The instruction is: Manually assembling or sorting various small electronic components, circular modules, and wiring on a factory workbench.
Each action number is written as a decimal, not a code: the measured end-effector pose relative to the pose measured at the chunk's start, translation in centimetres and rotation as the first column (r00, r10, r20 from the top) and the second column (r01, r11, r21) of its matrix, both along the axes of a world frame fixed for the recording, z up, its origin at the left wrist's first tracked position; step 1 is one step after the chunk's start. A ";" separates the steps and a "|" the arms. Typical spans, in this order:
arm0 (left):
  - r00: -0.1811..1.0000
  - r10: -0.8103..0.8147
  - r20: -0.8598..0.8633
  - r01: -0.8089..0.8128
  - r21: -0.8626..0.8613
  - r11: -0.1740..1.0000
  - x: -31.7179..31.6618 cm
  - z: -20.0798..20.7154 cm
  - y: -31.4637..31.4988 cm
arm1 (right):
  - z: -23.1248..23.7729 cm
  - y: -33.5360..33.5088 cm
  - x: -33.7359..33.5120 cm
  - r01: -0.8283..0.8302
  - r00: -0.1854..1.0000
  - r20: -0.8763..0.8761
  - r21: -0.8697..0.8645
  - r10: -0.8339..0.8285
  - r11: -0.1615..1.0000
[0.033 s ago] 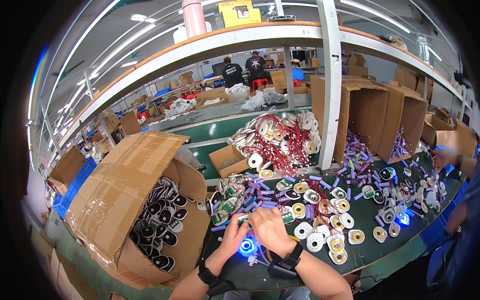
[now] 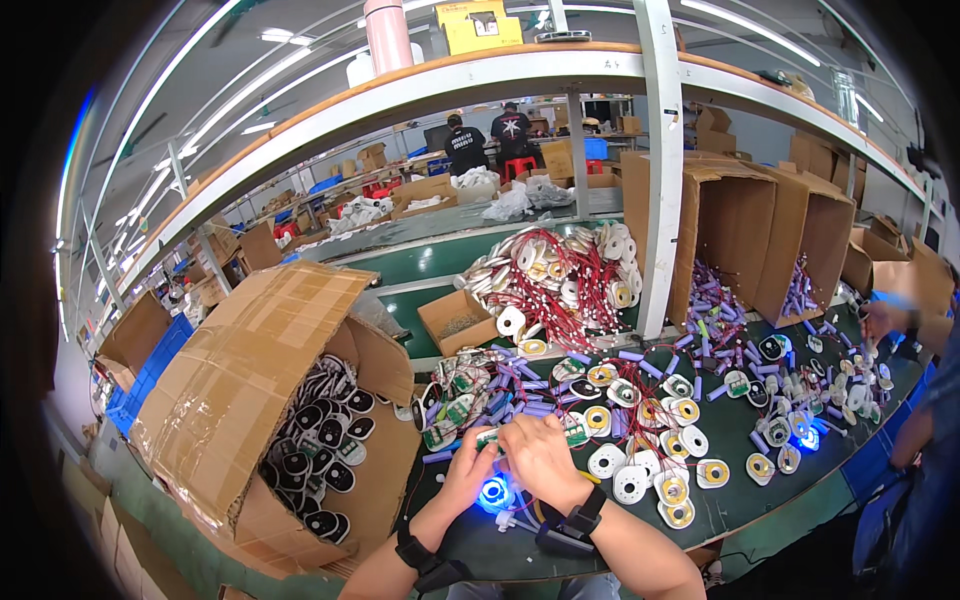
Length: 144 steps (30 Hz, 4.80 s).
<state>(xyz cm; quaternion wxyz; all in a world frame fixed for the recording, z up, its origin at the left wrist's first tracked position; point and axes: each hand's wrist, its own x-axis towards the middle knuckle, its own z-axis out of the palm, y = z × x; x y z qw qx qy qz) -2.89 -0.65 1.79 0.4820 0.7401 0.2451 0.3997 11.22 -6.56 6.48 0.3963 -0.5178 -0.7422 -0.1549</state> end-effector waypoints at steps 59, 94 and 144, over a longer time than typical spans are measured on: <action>0.636 0.234 0.736 -0.099 -0.223 0.970 -2.2 3.7 0.5 | -3.3 0.9 0.0 -0.289 0.930 -0.331 -0.398 0.157 0.871; 0.761 0.299 0.576 -0.147 -0.296 0.944 -2.0 1.0 2.4 | 1.1 0.1 6.0 -0.186 0.932 -0.361 -0.378 0.041 0.907; 0.595 0.494 0.634 -0.302 -0.393 0.869 -2.7 1.3 4.0 | 1.3 -2.4 -1.0 -0.769 0.582 -0.672 -0.637 0.458 0.043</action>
